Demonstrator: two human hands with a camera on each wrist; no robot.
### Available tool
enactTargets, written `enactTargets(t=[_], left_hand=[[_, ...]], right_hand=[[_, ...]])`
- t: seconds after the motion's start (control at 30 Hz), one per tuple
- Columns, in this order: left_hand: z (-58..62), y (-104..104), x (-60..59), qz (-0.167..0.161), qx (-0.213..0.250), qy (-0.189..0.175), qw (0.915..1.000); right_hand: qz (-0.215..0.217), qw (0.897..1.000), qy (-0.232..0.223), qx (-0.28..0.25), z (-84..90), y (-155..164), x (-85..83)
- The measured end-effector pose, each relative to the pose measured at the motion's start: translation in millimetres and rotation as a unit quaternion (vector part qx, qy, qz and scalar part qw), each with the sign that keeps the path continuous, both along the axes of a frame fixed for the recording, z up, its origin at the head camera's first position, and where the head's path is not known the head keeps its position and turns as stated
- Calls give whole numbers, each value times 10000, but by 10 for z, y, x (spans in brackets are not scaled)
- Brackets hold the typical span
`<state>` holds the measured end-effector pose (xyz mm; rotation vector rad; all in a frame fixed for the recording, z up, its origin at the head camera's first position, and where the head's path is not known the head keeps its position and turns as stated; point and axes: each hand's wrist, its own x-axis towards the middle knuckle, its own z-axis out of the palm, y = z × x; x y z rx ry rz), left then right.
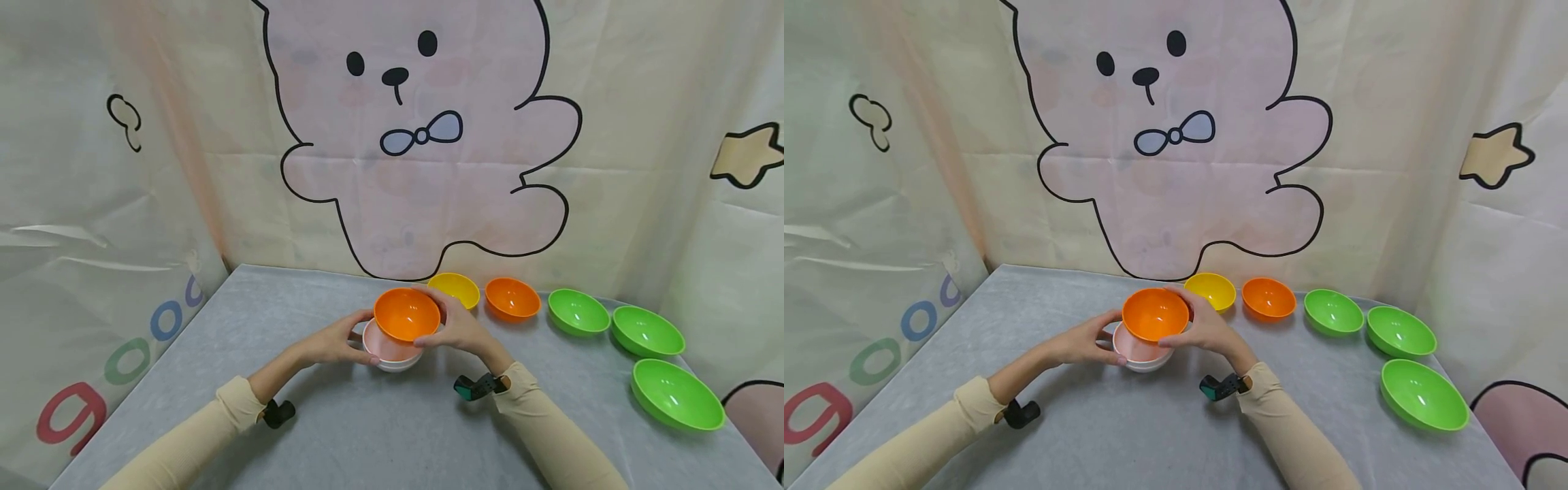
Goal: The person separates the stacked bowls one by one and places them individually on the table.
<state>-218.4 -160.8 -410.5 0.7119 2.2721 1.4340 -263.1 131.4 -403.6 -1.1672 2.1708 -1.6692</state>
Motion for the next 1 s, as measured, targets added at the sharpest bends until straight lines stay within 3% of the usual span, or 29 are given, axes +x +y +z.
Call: enactTargets(t=[0.37,0.7,1.0], left_hand=[[-5,34,-31,203,-393,220,9988],[-4,35,-40,287,-516,224,9980],[-9,39,-48,215,-453,189,9986]], right_hand=[[-556,9984,42,-112,149,329,38],[-1017,9946,156,166,99,729,94],[-1032,9946,70,77,41,975,159]])
